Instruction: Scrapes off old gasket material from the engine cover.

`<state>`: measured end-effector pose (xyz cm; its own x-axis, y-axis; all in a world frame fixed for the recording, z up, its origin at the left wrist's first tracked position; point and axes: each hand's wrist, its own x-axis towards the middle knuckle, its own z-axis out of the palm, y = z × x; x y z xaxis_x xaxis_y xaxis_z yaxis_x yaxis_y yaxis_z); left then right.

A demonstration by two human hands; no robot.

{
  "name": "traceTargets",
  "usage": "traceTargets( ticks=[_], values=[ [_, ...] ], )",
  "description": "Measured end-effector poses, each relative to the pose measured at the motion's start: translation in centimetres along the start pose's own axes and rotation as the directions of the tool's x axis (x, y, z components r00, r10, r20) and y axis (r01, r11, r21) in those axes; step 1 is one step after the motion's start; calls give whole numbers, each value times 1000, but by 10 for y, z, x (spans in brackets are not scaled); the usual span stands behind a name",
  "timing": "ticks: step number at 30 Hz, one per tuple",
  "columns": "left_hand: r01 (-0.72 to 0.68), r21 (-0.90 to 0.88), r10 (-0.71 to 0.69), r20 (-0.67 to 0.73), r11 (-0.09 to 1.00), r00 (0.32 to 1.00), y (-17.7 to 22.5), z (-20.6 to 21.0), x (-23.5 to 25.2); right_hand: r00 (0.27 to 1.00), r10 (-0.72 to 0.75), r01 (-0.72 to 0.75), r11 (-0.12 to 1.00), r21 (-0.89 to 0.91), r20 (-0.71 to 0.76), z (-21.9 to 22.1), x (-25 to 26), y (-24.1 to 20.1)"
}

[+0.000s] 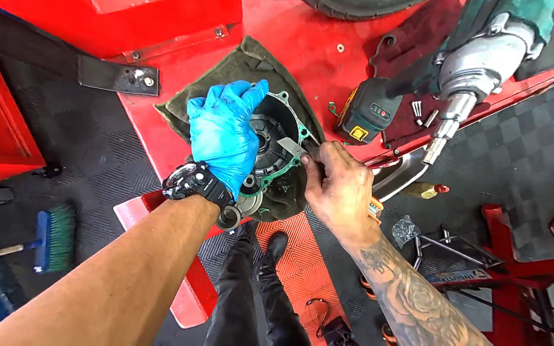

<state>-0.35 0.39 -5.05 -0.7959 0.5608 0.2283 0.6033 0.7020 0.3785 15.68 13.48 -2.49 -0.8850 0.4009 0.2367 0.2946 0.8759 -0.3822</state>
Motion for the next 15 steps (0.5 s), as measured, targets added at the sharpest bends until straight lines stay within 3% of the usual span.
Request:
traceTargets(
  ticks=[9,15],
  values=[
    [32,5,-32,28,999,999,2,-2,4,994,103,-103,995,-18,35,-4,-31,-21],
    [29,16,-29,3,999,1000,1,1,3,989,146,-147,988,-43,-33,6,3,-19]
  ],
)
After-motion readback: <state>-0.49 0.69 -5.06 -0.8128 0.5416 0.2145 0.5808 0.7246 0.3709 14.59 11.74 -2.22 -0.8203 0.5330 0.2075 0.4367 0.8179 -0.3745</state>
